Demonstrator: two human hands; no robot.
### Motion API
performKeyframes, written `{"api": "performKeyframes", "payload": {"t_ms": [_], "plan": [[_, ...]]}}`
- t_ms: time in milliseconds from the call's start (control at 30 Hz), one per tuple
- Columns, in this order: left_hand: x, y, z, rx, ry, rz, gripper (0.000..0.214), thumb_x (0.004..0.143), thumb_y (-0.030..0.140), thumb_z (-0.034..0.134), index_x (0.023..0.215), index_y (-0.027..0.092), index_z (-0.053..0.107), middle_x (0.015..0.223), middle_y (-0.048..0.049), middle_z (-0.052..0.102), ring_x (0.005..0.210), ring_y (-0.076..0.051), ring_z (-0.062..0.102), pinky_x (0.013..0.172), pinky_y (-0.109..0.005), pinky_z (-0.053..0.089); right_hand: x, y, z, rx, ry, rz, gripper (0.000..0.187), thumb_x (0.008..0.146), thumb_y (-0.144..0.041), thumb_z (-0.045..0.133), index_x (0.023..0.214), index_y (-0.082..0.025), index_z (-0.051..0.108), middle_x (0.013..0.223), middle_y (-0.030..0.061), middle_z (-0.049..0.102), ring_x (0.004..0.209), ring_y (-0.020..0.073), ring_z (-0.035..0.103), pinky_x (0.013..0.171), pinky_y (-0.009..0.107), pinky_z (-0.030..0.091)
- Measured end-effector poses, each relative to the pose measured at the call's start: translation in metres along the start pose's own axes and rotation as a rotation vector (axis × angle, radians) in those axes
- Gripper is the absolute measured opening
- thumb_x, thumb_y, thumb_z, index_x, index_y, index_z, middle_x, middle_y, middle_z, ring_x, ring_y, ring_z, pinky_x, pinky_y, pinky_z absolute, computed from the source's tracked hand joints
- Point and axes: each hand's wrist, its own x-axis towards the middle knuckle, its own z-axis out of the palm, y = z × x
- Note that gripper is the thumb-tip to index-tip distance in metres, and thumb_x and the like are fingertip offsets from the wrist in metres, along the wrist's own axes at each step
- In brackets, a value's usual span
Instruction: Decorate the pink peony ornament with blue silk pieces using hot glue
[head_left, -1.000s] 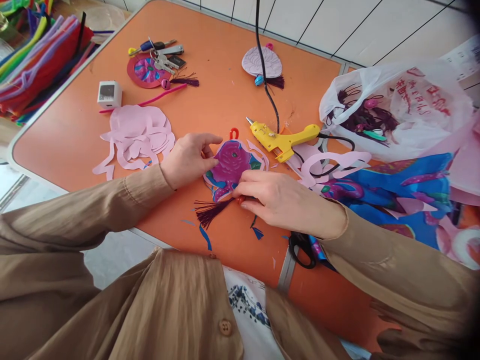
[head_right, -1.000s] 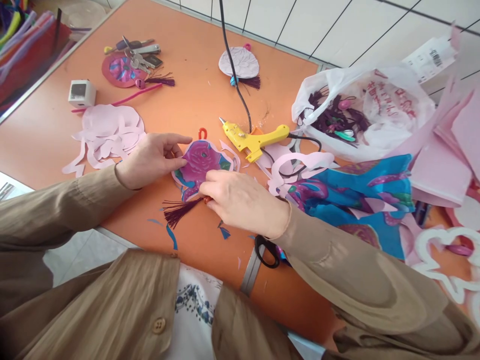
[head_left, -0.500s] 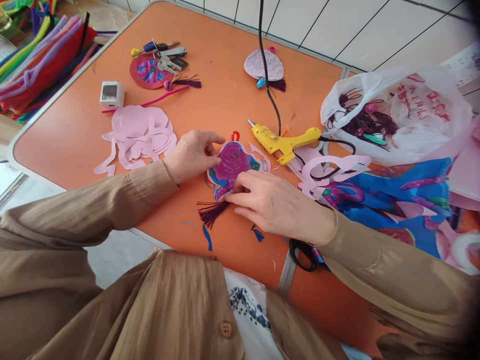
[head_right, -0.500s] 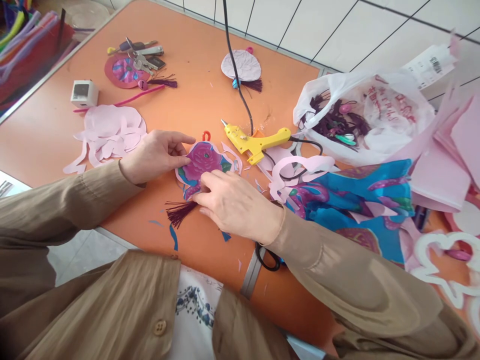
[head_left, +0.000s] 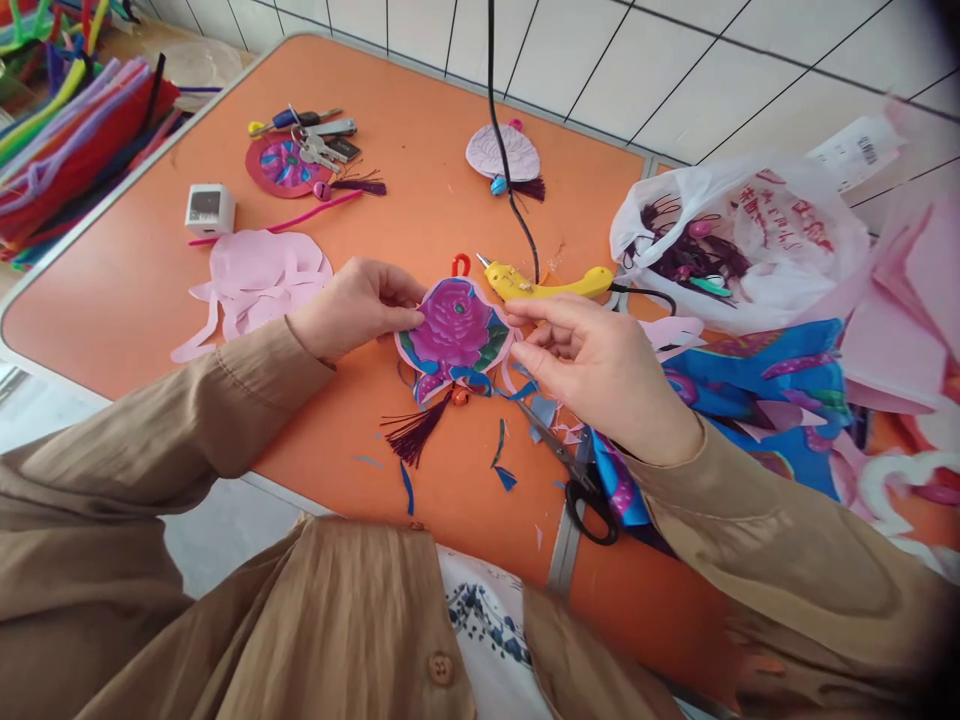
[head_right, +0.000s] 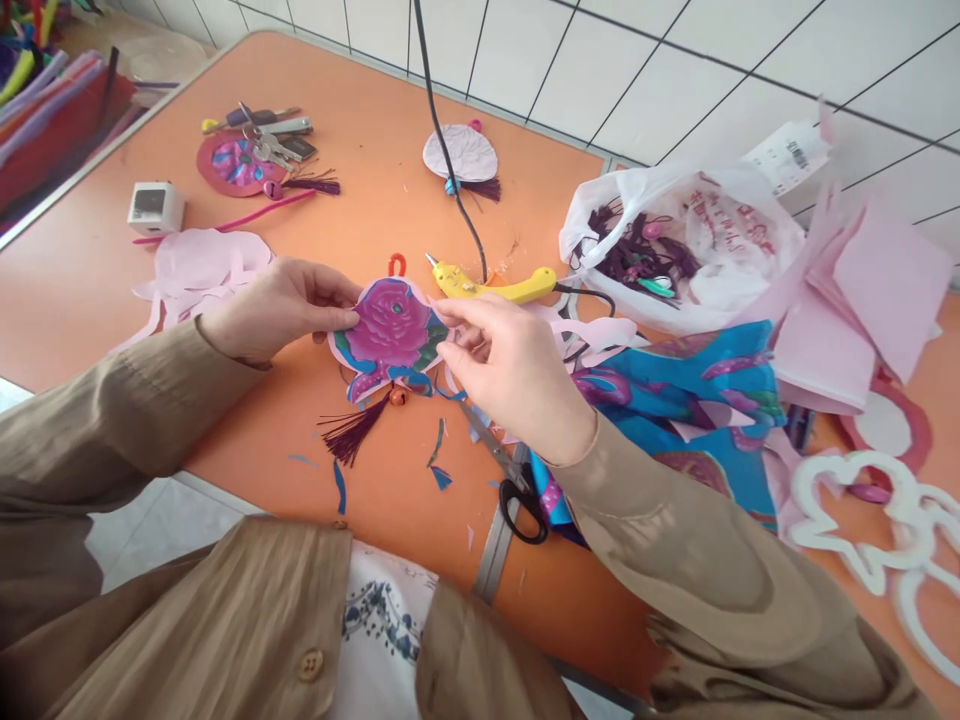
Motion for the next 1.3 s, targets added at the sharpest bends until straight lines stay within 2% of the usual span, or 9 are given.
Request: {"api": "performKeyframes", "payload": {"t_ms": [100,333,433,600,800,933,1033,1200,1300], "plan": [[-0.001,0.001,-0.005,-0.047,-0.006,0.001,0.026,0.075,0.024,0.064,0.095,0.013,0.077,0.072,-0.0064,0.072,0.053,-0.012,0.059,0.048,-0.024,0.046,0.004,0.002,0.004,-0.003,-0.019,0.044,0.042,0.081,-0.02,0.065,0.123,-0.02,0.065,0.109,0.0103,0.073,0.074,0.0195,0.07,0.074,0.041,0.061],[-0.004,0.001,-0.009,-0.133,0.011,0.008,0.028,0.073,0.024,0.064,0.094,0.011,0.079,0.073,-0.0086,0.074,0.052,-0.012,0.06,0.047,-0.024,0.046,0.017,0.002,0.008,0.174,-0.098,0.19,0.047,0.084,-0.027,0.066,0.13,-0.023,0.059,0.073,0.0007,0.07,0.043,0.0141,0.058,0.044,0.03,0.048],[-0.005,-0.002,-0.007,-0.102,-0.007,0.017,0.028,0.077,0.024,0.063,0.097,0.012,0.079,0.075,-0.0094,0.075,0.056,-0.015,0.065,0.048,-0.025,0.049,0.021,0.004,0.01,0.267,-0.135,0.244,0.036,0.082,-0.03,0.069,0.117,-0.023,0.065,0.051,-0.0068,0.055,0.037,0.0124,0.05,0.04,0.028,0.043],[-0.01,-0.002,-0.003,-0.161,-0.057,-0.058,0.021,0.084,0.026,0.06,0.09,0.015,0.076,0.077,-0.0088,0.077,0.063,-0.018,0.07,0.054,-0.028,0.055,0.023,0.004,0.011,0.473,-0.217,0.311,0.016,0.074,-0.035,0.075,0.078,-0.022,0.066,0.055,-0.005,0.052,0.041,0.0077,0.039,0.039,0.024,0.032],[-0.015,-0.001,-0.001,-0.141,-0.13,-0.082,0.02,0.09,0.029,0.058,0.085,0.017,0.073,0.075,-0.0068,0.077,0.066,-0.018,0.073,0.057,-0.027,0.056,0.025,0.007,0.011,0.534,-0.234,0.382,0.02,0.07,-0.038,0.077,0.078,-0.023,0.066,0.051,-0.0068,0.048,0.039,0.0067,0.034,0.038,0.023,0.026],[-0.011,-0.01,0.0,-0.128,-0.092,-0.083,0.015,0.085,0.023,0.06,0.092,0.018,0.072,0.084,-0.0048,0.078,0.073,-0.017,0.074,0.066,-0.027,0.059,0.027,0.006,0.016,0.391,-0.197,0.335,0.015,0.076,-0.031,0.071,0.085,-0.02,0.068,0.049,-0.0056,0.051,0.037,0.0091,0.043,0.036,0.024,0.031],[-0.01,-0.017,0.002,-0.097,-0.034,-0.052,0.019,0.081,0.023,0.061,0.096,0.018,0.071,0.084,-0.0043,0.078,0.073,-0.016,0.072,0.067,-0.027,0.058,0.023,0.003,0.016,0.231,-0.112,0.246,0.019,0.079,-0.026,0.07,0.097,-0.021,0.071,0.072,0.0023,0.069,0.043,0.0136,0.057,0.039,0.029,0.044],[-0.016,-0.016,0.005,0.162,0.131,0.027,0.024,0.079,0.025,0.062,0.099,0.017,0.073,0.084,-0.0033,0.075,0.074,-0.016,0.069,0.068,-0.026,0.055,0.017,-0.004,-0.007,-0.214,0.062,-0.027,0.016,0.085,-0.022,0.065,0.099,-0.02,0.073,0.089,0.0082,0.075,0.063,0.0214,0.068,0.066,0.042,0.057],[-0.024,-0.011,0.008,0.333,0.222,0.08,0.035,0.079,0.026,0.063,0.111,0.015,0.073,0.096,-0.0064,0.074,0.08,-0.017,0.068,0.076,-0.029,0.056,0.018,-0.001,-0.021,-0.532,0.041,-0.15,0.019,0.088,-0.021,0.061,0.103,-0.022,0.073,0.097,0.0112,0.074,0.086,0.0304,0.071,0.079,0.048,0.055]]}}
